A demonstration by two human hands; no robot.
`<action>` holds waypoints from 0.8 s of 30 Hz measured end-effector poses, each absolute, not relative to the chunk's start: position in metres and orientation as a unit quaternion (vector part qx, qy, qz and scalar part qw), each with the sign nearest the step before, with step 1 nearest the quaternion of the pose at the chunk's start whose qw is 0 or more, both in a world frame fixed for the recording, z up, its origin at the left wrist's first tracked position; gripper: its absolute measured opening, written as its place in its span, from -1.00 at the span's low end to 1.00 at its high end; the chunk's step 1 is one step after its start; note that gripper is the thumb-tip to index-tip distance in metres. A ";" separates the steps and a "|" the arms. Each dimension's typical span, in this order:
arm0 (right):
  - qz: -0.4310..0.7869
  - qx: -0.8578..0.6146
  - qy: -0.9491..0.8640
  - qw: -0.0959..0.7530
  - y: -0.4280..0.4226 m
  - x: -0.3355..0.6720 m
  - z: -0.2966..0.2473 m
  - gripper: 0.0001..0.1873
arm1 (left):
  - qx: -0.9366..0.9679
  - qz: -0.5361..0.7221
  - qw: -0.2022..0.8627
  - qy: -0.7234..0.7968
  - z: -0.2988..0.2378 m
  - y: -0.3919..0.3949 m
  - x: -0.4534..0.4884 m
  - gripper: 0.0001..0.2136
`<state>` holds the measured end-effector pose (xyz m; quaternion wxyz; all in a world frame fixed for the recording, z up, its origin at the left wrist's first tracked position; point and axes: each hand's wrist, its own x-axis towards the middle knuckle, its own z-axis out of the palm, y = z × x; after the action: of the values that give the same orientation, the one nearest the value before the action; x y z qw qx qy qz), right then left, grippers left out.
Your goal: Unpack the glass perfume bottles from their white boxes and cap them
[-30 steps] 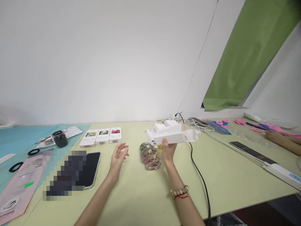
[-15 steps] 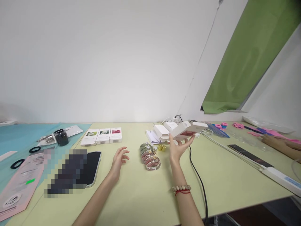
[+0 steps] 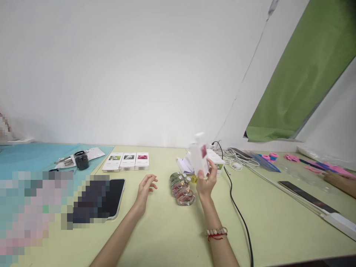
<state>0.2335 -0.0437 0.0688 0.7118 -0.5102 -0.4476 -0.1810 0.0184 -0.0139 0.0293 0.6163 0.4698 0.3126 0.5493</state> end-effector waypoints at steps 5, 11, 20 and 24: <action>-0.154 -0.529 -0.451 0.702 -0.045 0.233 0.072 -0.60 | 0.488 0.548 0.603 0.312 0.037 -0.018 0.019 -0.72; -0.210 -0.468 -0.515 0.687 -0.050 0.200 0.073 -0.37 | 0.584 0.519 0.575 0.244 0.047 -0.036 0.021 -0.62; -0.077 -0.480 -0.638 0.597 -0.055 0.137 0.048 -0.55 | 0.375 0.676 0.557 0.302 0.040 -0.020 0.013 -0.66; -0.009 -0.641 -0.662 0.389 -0.052 0.124 0.035 -0.56 | 0.355 0.619 0.566 0.413 0.028 -0.002 0.008 -0.62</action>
<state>0.1237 -0.0517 0.0345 0.3888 -0.6406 -0.6621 -0.0091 0.0080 -0.0024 0.0283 0.5658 0.3551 0.4130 0.6191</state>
